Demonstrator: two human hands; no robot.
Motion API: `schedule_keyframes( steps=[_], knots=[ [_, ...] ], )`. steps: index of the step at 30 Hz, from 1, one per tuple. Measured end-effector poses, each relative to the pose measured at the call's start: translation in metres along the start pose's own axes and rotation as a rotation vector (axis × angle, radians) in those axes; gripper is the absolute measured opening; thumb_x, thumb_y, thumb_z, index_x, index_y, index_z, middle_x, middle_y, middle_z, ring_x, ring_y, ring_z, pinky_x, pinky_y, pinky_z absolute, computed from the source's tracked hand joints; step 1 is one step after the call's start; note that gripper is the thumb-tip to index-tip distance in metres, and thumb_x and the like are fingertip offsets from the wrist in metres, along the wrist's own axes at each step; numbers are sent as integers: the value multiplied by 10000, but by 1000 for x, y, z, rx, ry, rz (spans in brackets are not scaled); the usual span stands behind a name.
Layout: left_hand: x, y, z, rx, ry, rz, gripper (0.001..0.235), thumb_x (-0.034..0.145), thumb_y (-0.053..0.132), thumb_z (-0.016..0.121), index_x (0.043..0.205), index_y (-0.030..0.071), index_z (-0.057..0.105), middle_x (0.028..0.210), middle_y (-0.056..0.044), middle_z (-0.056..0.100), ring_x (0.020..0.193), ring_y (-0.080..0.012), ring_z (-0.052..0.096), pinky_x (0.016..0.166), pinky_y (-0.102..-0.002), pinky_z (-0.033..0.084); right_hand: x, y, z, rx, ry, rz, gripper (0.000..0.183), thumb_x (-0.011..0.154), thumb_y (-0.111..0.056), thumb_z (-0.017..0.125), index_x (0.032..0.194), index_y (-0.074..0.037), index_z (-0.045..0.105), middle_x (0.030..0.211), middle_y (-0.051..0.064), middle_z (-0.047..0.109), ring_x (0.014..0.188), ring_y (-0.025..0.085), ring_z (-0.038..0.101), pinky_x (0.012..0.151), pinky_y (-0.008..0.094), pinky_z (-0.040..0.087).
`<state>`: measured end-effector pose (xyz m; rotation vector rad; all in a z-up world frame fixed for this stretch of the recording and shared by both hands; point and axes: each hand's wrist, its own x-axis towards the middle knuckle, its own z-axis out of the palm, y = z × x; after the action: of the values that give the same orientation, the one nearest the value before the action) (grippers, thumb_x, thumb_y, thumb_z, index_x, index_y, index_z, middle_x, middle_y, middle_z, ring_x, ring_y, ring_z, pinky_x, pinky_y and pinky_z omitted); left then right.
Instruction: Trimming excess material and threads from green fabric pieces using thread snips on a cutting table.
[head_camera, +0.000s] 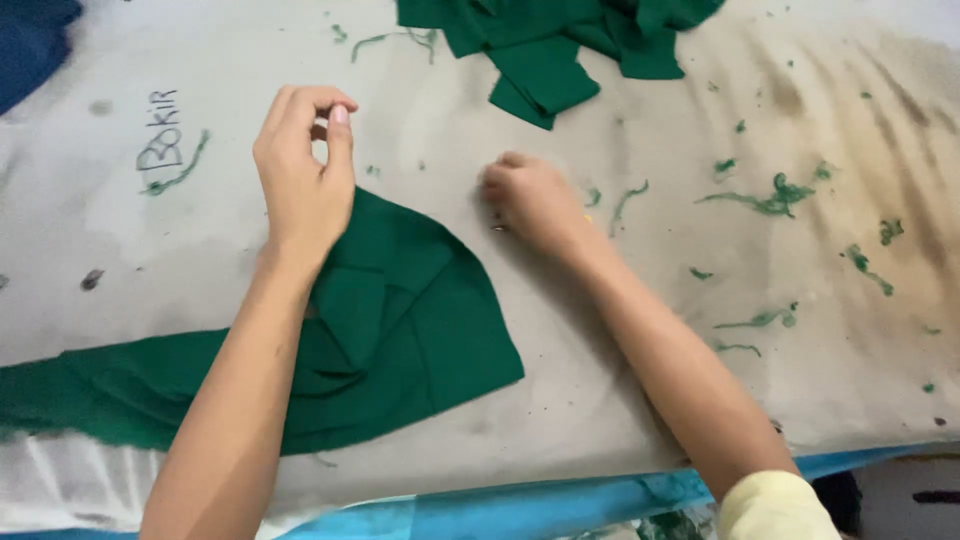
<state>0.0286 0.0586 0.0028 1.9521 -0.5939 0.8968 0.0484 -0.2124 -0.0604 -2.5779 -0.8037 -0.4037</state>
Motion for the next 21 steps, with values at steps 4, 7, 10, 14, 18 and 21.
schedule_keyframes(
  steps=[4,7,10,14,18,21],
  knots=[
    [7,-24,-24,110,23,19,165,1064,-11,483,1092,-32,644,1065,-141,600,941,-257,601,766,-360,501,-31,46,-63,-145,-43,358,143,887,-165,705,801,-93,617,759,67,624,710,270,566,595,420,401],
    [7,-48,-37,153,47,-93,146,1059,24,498,1080,1,641,1092,-128,586,904,-229,605,764,-361,506,-96,92,-125,-114,276,499,232,1146,-193,719,1105,26,781,953,146,749,779,210,658,689,348,526],
    [5,-78,-47,226,63,-135,113,1044,35,552,1052,15,663,1057,-125,621,877,-219,632,691,-321,508,-197,196,-162,-723,588,279,460,942,79,769,1400,44,747,1131,248,599,885,408,659,778,447,556],
    [7,-73,-66,233,-85,-391,131,1052,150,552,1054,91,668,1114,-81,637,897,-188,618,857,-351,490,-309,299,-157,-732,692,894,488,1337,-457,700,1043,-83,808,860,143,791,720,349,774,446,475,532],
    [21,-36,-90,357,-651,-756,468,1059,421,459,1099,61,756,1021,-116,765,946,-275,674,898,-421,473,-317,265,-155,-844,694,797,210,1262,-222,651,1134,-93,756,946,94,768,760,323,743,532,445,536],
    [34,3,-102,292,-934,-1030,635,1015,529,442,1165,2,764,1097,-162,789,1025,-274,731,987,-391,512,-278,203,-154,-751,710,767,209,1215,-202,661,1078,-68,745,893,103,753,724,326,723,572,461,519]
  ],
)
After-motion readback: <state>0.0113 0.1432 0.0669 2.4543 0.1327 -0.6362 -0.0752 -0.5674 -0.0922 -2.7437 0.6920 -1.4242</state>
